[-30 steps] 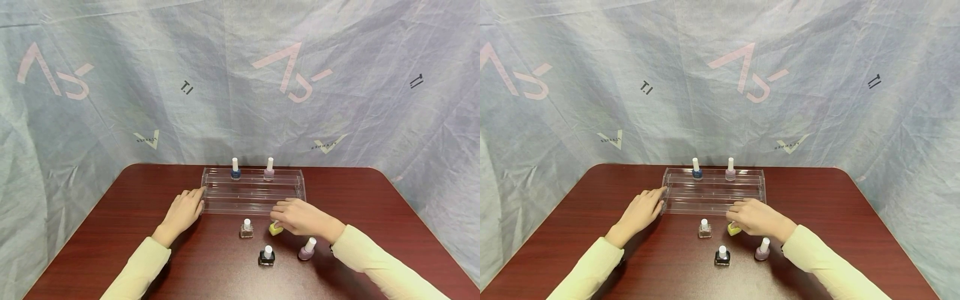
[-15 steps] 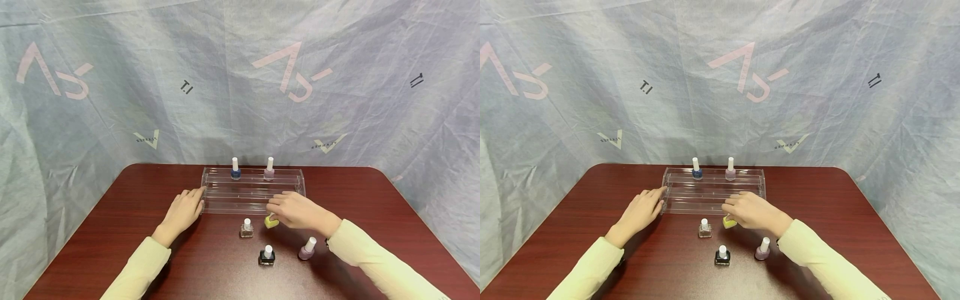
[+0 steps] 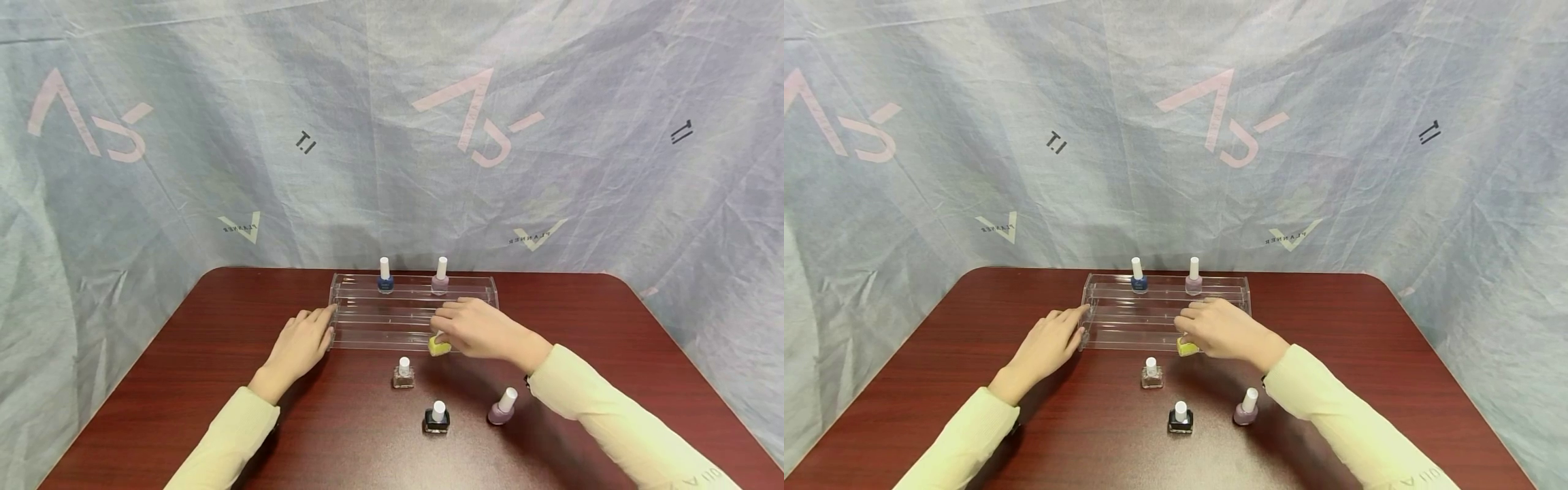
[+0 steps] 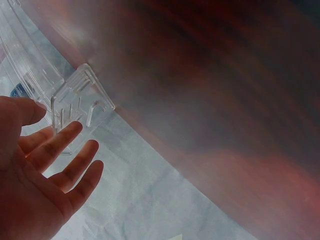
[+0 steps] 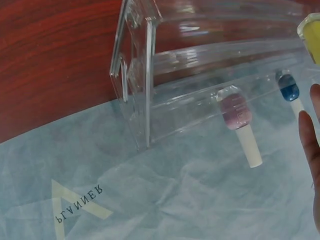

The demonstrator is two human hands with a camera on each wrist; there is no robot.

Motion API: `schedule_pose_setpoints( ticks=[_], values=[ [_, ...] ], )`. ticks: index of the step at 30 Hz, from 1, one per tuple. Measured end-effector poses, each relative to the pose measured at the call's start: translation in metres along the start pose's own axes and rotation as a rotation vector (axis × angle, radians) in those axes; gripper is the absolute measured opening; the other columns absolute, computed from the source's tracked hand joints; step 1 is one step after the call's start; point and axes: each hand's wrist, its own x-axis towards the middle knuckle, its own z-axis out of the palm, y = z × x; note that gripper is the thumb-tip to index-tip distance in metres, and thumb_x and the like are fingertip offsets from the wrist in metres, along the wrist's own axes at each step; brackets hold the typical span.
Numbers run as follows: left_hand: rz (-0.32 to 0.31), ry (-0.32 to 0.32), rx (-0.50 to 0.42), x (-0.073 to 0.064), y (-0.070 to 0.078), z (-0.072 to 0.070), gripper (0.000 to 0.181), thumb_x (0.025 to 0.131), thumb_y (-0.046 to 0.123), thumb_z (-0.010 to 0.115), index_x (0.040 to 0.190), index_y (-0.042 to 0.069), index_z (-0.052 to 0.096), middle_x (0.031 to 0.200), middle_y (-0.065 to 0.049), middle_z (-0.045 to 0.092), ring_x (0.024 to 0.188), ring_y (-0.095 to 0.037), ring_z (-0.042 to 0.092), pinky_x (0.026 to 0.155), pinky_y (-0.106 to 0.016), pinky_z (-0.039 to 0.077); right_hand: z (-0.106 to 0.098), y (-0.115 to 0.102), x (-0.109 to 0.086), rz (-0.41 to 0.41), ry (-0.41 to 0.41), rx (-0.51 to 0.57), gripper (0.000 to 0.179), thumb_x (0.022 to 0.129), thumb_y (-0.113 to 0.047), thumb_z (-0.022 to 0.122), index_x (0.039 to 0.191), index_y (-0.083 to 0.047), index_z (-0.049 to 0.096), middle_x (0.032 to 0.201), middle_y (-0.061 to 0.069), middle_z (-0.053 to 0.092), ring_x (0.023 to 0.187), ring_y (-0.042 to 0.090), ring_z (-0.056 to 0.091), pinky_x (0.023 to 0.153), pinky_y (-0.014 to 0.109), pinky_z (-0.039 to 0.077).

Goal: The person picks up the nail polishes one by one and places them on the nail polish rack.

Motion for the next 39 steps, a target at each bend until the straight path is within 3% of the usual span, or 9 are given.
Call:
schedule_pose_setpoints(
  ticks=[14, 23, 39],
  values=[
    [-0.002, -0.001, 0.012, -0.001, -0.002, 0.002, 0.042, 0.091, 0.022, 0.054, 0.131, 0.011, 0.048, 0.118, -0.007, 0.061, 0.099, -0.029, 0.057, 0.078, -0.042, 0.047, -0.003, 0.004, 0.019, 0.000, 0.029, -0.023, 0.018, 0.083, -0.026, 0.065, 0.077, -0.016, 0.051, 0.068, -0.008, 0.051, 0.066, 0.010, 0.051, 0.058, 0.025, 0.042],
    [-0.006, -0.002, 0.004, -0.001, -0.001, 0.001, 0.043, 0.090, 0.021, 0.054, 0.131, 0.011, 0.048, 0.117, -0.007, 0.061, 0.098, -0.029, 0.057, 0.078, -0.042, 0.046, 0.002, 0.011, 0.033, 0.007, 0.051, -0.037, 0.013, 0.082, -0.022, 0.066, 0.082, -0.015, 0.055, 0.073, -0.007, 0.057, 0.071, 0.013, 0.056, 0.066, 0.030, 0.048],
    [-0.009, -0.010, 0.002, 0.000, 0.001, 0.001, 0.042, 0.091, 0.022, 0.054, 0.131, 0.011, 0.048, 0.118, -0.007, 0.061, 0.100, -0.029, 0.056, 0.079, -0.042, 0.046, 0.006, 0.021, 0.054, 0.024, 0.059, -0.048, 0.020, 0.085, -0.023, 0.064, 0.073, -0.015, 0.050, 0.066, -0.007, 0.050, 0.061, 0.010, 0.049, 0.055, 0.023, 0.040]
  ],
)
